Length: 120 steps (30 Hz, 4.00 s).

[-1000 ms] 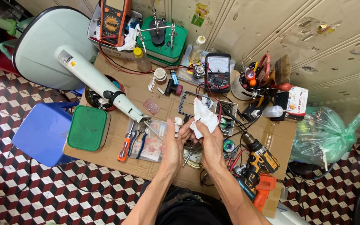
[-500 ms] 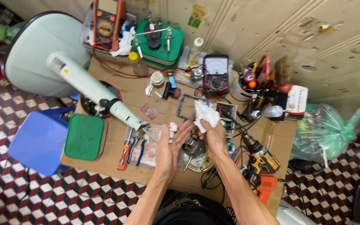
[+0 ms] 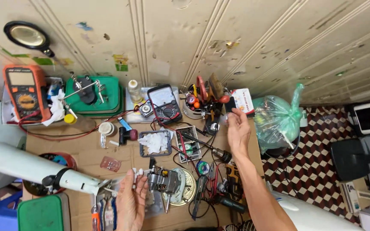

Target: The person wipes small white plastic components with a tissue, files a metal part with a small file, and fits the plastic pieces together by hand. They then use a combination wrench on a fitting and continue pressing the parts together over the workbench.

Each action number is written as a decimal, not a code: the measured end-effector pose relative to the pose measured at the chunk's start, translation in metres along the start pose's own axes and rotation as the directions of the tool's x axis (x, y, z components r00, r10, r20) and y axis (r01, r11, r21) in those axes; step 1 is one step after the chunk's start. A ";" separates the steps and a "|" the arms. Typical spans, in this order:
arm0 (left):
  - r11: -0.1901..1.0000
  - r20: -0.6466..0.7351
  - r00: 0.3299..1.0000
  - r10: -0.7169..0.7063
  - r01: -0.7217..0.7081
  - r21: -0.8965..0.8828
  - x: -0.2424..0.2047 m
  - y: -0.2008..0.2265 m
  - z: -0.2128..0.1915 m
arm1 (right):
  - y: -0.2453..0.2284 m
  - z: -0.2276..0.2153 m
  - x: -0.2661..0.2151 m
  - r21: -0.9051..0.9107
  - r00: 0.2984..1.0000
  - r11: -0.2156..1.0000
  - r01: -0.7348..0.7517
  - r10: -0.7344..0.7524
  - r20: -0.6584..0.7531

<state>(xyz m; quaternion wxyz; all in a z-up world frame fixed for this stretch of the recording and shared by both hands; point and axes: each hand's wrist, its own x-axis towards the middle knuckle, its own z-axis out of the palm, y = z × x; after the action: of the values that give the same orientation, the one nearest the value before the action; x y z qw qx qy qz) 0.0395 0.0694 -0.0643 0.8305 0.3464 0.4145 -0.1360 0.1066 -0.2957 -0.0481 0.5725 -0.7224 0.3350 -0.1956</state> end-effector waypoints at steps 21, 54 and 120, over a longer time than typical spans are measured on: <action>0.935 -0.088 0.990 -0.108 0.132 0.329 0.102 -0.055 -0.078 | -0.090 0.038 0.093 -0.298 0.732 0.715 0.633 -0.426 0.531; 0.960 -0.116 0.993 -0.006 0.038 0.278 0.031 -0.034 -0.055 | 0.089 -0.005 0.138 -0.011 0.789 0.999 0.036 -0.022 0.613; 0.997 -0.121 0.989 0.079 -0.076 0.029 -0.072 -0.061 -0.091 | -0.095 -0.084 0.036 0.127 0.934 0.957 0.260 -0.283 0.220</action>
<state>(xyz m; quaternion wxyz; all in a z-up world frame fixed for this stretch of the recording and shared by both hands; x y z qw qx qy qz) -0.0902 0.0830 -0.0743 0.8041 0.3799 0.4490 -0.0870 0.1006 -0.3680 0.0615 0.6096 -0.7516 0.1518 -0.2013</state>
